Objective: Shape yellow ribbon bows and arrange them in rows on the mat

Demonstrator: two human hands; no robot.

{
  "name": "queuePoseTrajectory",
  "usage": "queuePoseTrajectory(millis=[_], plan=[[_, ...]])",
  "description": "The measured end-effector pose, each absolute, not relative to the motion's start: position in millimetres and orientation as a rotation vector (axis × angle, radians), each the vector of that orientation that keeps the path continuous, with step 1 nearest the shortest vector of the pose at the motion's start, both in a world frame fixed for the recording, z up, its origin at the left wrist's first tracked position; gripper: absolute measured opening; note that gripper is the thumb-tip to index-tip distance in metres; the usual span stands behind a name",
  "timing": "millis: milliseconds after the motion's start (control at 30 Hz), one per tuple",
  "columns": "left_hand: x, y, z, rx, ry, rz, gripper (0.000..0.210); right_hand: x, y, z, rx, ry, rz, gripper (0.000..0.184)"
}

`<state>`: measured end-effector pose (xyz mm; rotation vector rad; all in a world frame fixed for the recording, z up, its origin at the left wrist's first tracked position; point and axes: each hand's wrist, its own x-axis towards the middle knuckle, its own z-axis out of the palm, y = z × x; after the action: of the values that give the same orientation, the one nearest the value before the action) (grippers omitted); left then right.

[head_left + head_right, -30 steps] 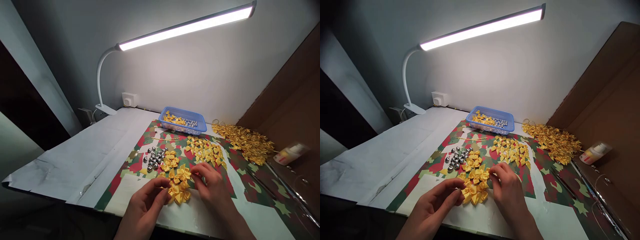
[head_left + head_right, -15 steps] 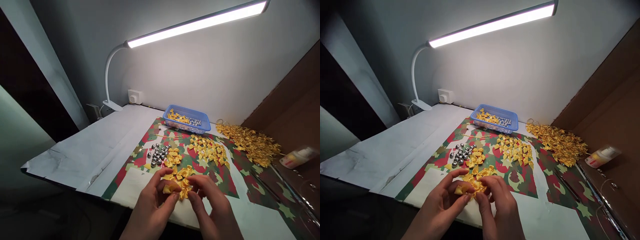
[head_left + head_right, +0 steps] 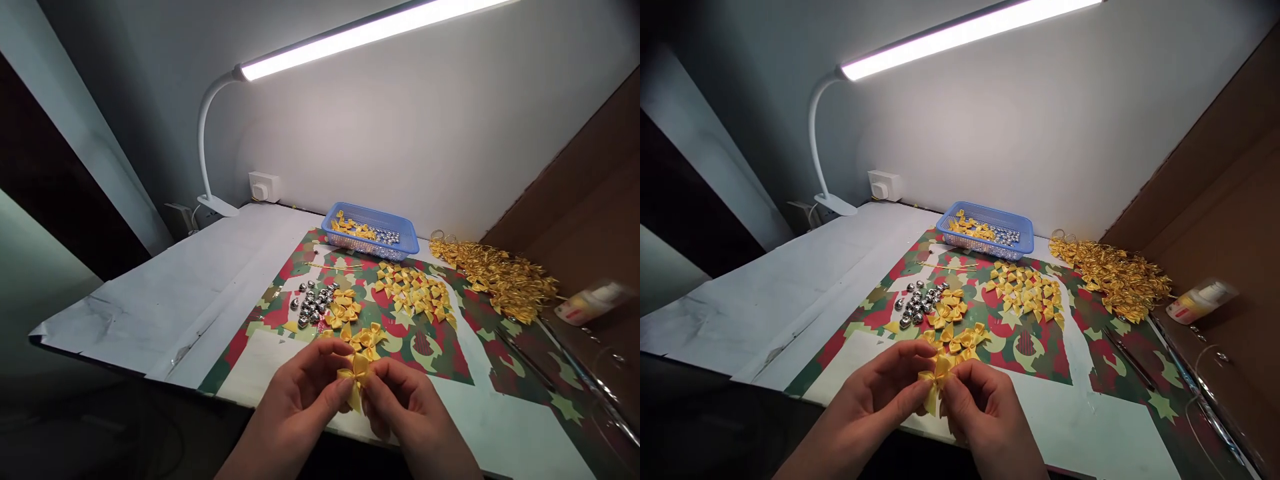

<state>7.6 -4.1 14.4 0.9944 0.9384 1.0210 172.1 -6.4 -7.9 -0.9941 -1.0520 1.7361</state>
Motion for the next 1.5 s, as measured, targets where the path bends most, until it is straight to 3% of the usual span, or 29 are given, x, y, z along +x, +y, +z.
queuePoseTrajectory(millis=[133, 367, 733, 933, 1033, 1267, 1500], plan=[[9.5, -3.0, 15.6, 0.962, 0.970, 0.974, 0.014, 172.8, -8.7, -15.7, -0.891, -0.911, 1.831, 0.042], [5.4, -5.5, 18.3, 1.047, 0.937, 0.824, 0.037, 188.6, -6.1, 7.3, -1.173, -1.350, 1.583, 0.042], [14.8, -5.4, 10.5, 0.936, 0.868, 0.891, 0.031, 176.6, -9.3, 2.2, -1.172, -1.100, 1.554, 0.041], [15.8, -5.2, 3.1, 0.827, 0.800, 0.947, 0.028, 171.8, -14.0, -6.2, -1.015, -0.829, 1.706, 0.041], [14.3, -5.3, 4.1, 0.859, 0.831, 0.932, 0.032, 179.6, -12.7, -6.6, -1.090, -1.004, 1.675, 0.040], [17.2, -8.4, 6.5, 1.080, 0.941, 0.910, 0.035, 186.2, -3.5, 20.6, -1.245, -1.700, 1.207, 0.020], [14.9, -6.8, 7.8, 0.979, 0.869, 0.915, 0.030, 170.3, -2.7, 7.1, -1.014, -1.214, 1.656, 0.032]])
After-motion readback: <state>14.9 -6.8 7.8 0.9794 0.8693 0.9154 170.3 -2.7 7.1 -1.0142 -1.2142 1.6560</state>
